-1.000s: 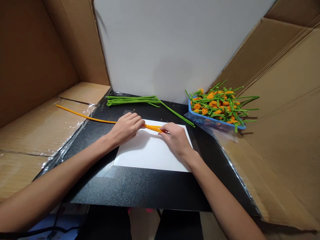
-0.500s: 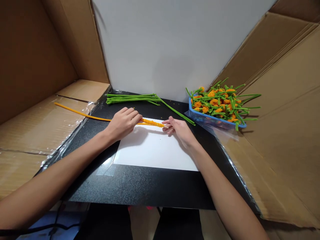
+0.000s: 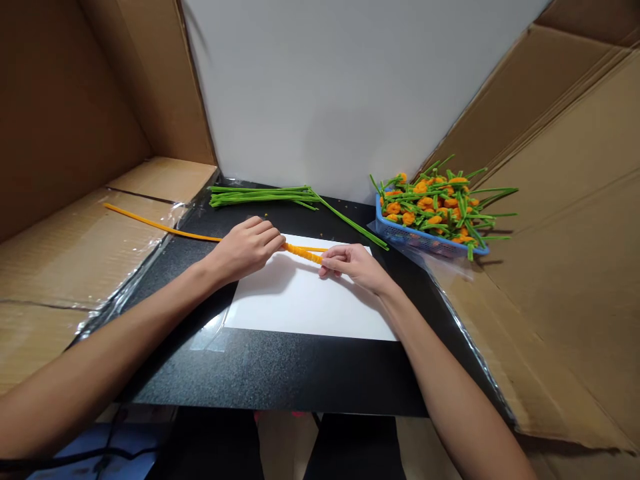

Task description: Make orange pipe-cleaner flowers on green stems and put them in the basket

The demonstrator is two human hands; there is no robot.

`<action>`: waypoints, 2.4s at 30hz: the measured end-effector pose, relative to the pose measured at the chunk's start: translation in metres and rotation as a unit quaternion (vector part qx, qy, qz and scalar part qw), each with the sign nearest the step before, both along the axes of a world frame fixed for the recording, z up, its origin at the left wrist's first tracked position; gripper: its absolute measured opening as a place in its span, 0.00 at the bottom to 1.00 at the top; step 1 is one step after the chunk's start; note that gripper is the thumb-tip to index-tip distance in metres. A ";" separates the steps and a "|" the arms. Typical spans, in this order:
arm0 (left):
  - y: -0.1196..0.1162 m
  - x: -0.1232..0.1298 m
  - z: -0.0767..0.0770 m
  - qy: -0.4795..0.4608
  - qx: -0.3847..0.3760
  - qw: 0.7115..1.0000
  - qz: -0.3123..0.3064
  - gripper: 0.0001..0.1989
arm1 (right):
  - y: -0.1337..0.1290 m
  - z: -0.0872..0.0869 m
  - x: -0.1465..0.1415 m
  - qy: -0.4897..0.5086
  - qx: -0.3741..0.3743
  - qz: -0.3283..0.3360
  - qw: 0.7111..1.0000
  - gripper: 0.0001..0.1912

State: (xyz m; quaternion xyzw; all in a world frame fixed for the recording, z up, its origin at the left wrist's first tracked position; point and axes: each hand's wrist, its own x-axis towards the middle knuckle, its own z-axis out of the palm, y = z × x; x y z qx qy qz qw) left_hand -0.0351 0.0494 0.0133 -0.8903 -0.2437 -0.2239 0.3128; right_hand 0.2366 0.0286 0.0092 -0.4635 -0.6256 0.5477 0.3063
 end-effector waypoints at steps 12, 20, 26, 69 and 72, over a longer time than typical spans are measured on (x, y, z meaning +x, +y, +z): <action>0.004 0.000 -0.007 0.017 -0.042 0.999 0.007 0.11 | -0.004 -0.008 -0.009 -0.029 0.154 -0.058 0.986 0.07; 0.001 0.003 -0.013 -0.026 -0.083 0.995 -0.043 0.11 | -0.006 -0.005 -0.010 -0.077 0.286 -0.060 0.953 0.05; -0.009 0.013 -0.017 -0.014 -0.074 0.996 -0.043 0.13 | -0.010 -0.008 -0.015 -0.063 0.313 -0.040 0.947 0.10; -0.041 0.032 -0.021 -0.065 -0.009 0.996 -0.055 0.10 | -0.023 -0.012 -0.028 -0.093 0.310 0.071 0.944 0.08; -0.040 0.032 -0.020 -0.054 -0.021 0.997 -0.060 0.12 | -0.023 -0.012 -0.027 -0.130 0.336 0.061 0.931 0.10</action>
